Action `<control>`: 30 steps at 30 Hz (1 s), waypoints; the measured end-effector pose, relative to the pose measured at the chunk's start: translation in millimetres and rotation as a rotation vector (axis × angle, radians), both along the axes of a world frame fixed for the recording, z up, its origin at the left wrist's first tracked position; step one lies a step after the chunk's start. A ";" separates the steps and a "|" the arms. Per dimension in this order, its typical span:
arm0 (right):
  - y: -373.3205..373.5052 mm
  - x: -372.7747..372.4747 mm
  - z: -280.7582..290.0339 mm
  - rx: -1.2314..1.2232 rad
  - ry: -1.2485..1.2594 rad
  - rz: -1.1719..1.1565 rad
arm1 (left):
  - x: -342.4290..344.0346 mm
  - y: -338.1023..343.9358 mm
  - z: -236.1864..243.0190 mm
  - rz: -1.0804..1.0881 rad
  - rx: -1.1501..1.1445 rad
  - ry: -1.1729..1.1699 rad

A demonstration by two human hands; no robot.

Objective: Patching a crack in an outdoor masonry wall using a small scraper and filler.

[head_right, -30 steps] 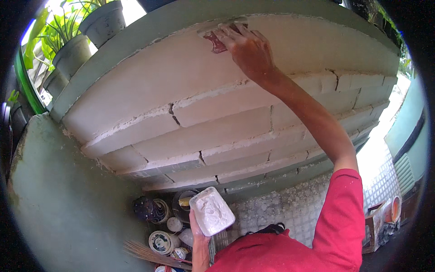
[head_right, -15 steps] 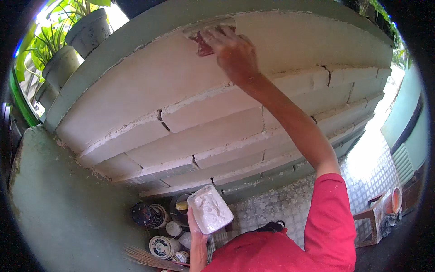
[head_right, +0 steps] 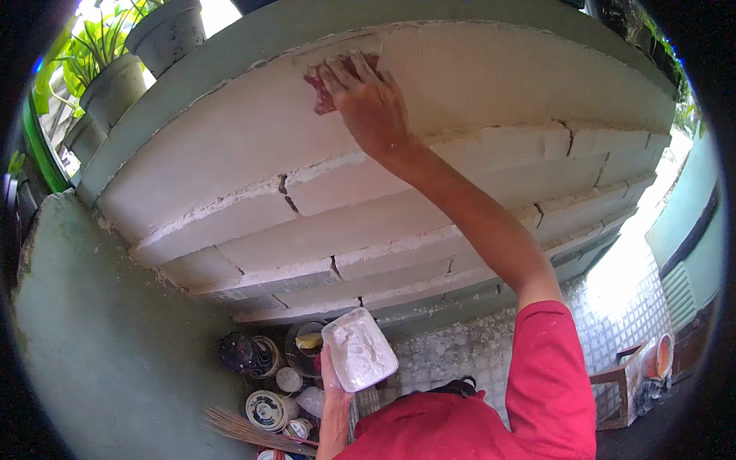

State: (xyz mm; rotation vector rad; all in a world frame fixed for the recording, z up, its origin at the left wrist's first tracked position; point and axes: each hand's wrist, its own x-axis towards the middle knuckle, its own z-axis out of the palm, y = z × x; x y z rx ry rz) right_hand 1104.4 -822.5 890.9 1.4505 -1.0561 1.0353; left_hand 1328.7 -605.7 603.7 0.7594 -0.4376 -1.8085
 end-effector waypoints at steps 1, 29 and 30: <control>-2.5 2.4 -9.1 -0.002 0.003 0.002 | 1.1 0.4 -1.6 0.014 -0.002 0.002; 44.8 -83.2 5.8 0.081 -0.616 0.056 | 12.7 7.5 -15.3 0.016 -0.004 0.051; 41.4 -71.1 2.7 0.135 -0.618 0.008 | 12.7 7.6 -14.6 0.018 -0.006 0.051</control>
